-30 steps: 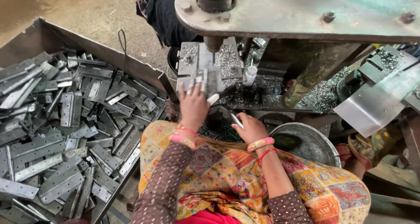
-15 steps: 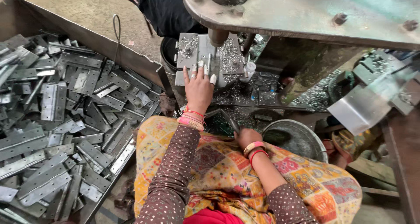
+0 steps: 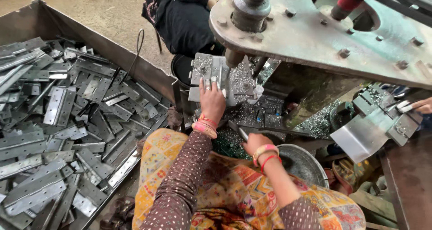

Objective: The person sits on the floor and repeatedly places metal brackets into a press machine, activates the press with a lever, and removes the processed pieces. The finished brackets are dropped into a nearby metal bin.

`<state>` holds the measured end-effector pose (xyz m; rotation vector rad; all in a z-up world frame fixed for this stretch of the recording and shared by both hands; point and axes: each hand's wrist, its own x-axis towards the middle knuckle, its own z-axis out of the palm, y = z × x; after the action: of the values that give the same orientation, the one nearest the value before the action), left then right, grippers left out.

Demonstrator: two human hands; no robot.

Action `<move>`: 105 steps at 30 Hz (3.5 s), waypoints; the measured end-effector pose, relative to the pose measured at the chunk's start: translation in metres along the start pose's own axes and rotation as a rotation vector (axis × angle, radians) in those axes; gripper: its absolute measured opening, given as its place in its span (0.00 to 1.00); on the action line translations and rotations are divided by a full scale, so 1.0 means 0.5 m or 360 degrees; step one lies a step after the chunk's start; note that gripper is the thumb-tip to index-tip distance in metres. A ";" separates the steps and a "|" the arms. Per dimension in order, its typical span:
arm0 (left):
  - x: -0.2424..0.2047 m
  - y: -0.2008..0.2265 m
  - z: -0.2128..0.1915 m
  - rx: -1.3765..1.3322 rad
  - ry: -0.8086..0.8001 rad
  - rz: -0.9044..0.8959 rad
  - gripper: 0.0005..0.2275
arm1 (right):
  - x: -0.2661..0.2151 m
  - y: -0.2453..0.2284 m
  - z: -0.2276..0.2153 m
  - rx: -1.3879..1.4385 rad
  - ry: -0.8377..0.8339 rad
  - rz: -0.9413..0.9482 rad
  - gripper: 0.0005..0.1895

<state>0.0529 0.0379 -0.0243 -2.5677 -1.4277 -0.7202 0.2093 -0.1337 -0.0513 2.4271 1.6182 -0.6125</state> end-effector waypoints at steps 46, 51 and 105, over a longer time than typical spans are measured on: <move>0.065 -0.020 0.009 -0.0042 0.0000 0.0011 0.11 | -0.010 0.014 0.024 -0.0023 0.0154 -0.0026 0.22; 0.081 -0.042 0.054 0.0020 0.0188 0.0061 0.14 | 0.030 0.057 0.191 0.0330 0.0206 -0.0047 0.23; -0.114 -0.246 -0.213 -0.1856 0.0308 -0.0467 0.26 | -0.091 -0.001 0.048 0.0514 0.1063 -0.0356 0.09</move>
<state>-0.1112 0.0270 0.0279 -2.7886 -1.6012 -2.3428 0.1878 -0.1801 -0.0536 2.9124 2.2010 -0.0727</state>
